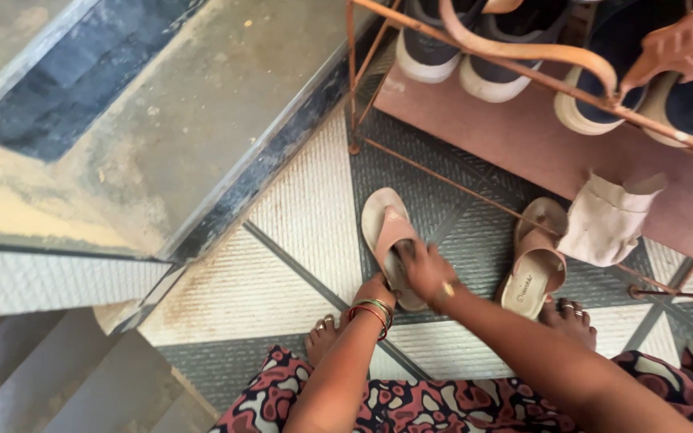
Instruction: The person cleans several pairs of shoes using a brush and a cloth. They scrub the soles and uppers of black sneakers, pink slides, and blue sneakers, then place them back on the shoe rack.
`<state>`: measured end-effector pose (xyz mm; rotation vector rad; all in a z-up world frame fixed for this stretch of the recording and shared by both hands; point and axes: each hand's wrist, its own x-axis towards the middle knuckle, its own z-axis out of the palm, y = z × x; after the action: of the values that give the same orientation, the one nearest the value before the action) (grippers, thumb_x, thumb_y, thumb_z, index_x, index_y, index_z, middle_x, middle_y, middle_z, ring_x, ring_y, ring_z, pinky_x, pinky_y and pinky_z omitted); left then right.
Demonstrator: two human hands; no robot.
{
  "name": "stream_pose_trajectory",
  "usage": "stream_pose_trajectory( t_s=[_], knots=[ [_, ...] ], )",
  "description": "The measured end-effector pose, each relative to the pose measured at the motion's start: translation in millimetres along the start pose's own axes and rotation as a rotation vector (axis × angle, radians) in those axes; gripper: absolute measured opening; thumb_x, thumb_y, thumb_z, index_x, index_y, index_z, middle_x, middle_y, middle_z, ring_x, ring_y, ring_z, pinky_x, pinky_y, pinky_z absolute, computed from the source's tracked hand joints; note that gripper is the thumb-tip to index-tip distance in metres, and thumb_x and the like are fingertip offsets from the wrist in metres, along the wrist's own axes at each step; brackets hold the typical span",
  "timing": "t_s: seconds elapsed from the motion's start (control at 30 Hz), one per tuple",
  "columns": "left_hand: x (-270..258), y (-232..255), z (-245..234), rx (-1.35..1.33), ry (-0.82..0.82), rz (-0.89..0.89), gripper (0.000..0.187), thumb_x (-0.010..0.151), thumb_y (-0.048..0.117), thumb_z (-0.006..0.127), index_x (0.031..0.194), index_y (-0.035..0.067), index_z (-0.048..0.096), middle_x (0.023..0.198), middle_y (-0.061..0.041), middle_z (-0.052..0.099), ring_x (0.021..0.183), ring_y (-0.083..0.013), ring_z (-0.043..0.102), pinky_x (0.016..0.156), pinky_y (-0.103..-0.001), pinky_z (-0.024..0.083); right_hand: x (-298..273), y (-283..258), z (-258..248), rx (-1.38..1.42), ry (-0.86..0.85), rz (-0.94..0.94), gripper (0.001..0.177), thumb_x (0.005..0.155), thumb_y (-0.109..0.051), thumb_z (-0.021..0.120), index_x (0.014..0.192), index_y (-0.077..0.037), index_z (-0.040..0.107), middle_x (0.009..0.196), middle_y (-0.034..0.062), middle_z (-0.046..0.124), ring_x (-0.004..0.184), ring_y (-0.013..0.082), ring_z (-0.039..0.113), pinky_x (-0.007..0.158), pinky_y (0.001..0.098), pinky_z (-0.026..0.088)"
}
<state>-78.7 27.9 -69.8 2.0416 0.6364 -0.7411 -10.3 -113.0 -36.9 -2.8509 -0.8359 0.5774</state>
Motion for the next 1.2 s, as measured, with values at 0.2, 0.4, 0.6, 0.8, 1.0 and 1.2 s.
stream_pose_trajectory(
  t_s=[0.2, 0.4, 0.6, 0.8, 1.0, 1.2],
  knots=[
    [-19, 15, -20, 0.194, -0.094, -0.086, 0.048, 0.093, 0.047, 0.068, 0.125, 0.011, 0.068, 0.129, -0.015, 0.067, 0.121, -0.0355, 0.064, 0.100, -0.047, 0.050, -22, 29, -4, 0.053, 0.063, -0.295, 0.063, 0.077, -0.011, 0.071, 0.138, -0.018, 0.055, 0.141, 0.0248, 0.045, 0.107, 0.0436, 0.059, 0.091, 0.0472, 0.054],
    [-5, 17, -31, 0.263, -0.103, -0.050, 0.078, 0.072, 0.052, 0.084, 0.131, 0.006, 0.062, 0.132, -0.019, 0.065, 0.123, -0.0331, 0.064, 0.103, -0.042, 0.051, -104, 92, -20, 0.202, -0.228, -0.458, 0.066, 0.073, -0.005, 0.075, 0.133, -0.030, 0.068, 0.127, 0.0101, 0.063, 0.113, 0.0315, 0.063, 0.095, 0.0411, 0.054],
    [-3, 52, 12, 0.138, 0.459, 0.129, 0.087, 0.080, 0.050, 0.079, 0.148, 0.006, 0.047, 0.140, -0.016, 0.050, 0.126, -0.0373, 0.056, 0.100, -0.049, 0.049, -86, 143, -46, 0.424, -0.434, -0.103, 0.093, 0.057, -0.008, 0.080, 0.145, -0.020, 0.055, 0.122, 0.0128, 0.068, 0.108, 0.0275, 0.067, 0.096, 0.0379, 0.054],
    [-17, 69, 34, 0.875, 0.180, 0.648, 0.067, 0.083, 0.058, 0.072, 0.138, 0.023, 0.059, 0.154, -0.007, 0.039, 0.145, -0.0308, 0.036, 0.105, -0.061, 0.036, -102, 183, -10, 0.175, 0.134, 0.079, 0.053, 0.061, -0.022, 0.082, 0.111, -0.008, 0.071, 0.123, 0.0219, 0.061, 0.119, 0.0381, 0.058, 0.105, 0.0429, 0.047],
    [20, 53, 13, 1.022, 0.191, 0.406, 0.085, 0.080, 0.058, 0.071, 0.150, 0.016, 0.052, 0.161, -0.002, 0.030, 0.138, -0.0372, 0.038, 0.101, -0.062, 0.037, -82, 229, 40, 0.406, 0.183, 0.317, 0.066, 0.053, -0.021, 0.082, 0.117, -0.007, 0.070, 0.130, 0.0193, 0.060, 0.127, 0.0383, 0.053, 0.109, 0.0429, 0.043],
    [17, 42, -42, 1.150, 0.344, 0.324, 0.071, 0.082, 0.052, 0.072, 0.139, 0.012, 0.056, 0.156, -0.010, 0.036, 0.144, -0.0352, 0.034, 0.107, -0.057, 0.033, -56, 184, 68, 0.635, 0.104, 0.218, 0.080, 0.055, -0.021, 0.090, 0.128, -0.006, 0.061, 0.132, 0.0163, 0.059, 0.125, 0.0322, 0.056, 0.108, 0.0390, 0.043]
  ],
)
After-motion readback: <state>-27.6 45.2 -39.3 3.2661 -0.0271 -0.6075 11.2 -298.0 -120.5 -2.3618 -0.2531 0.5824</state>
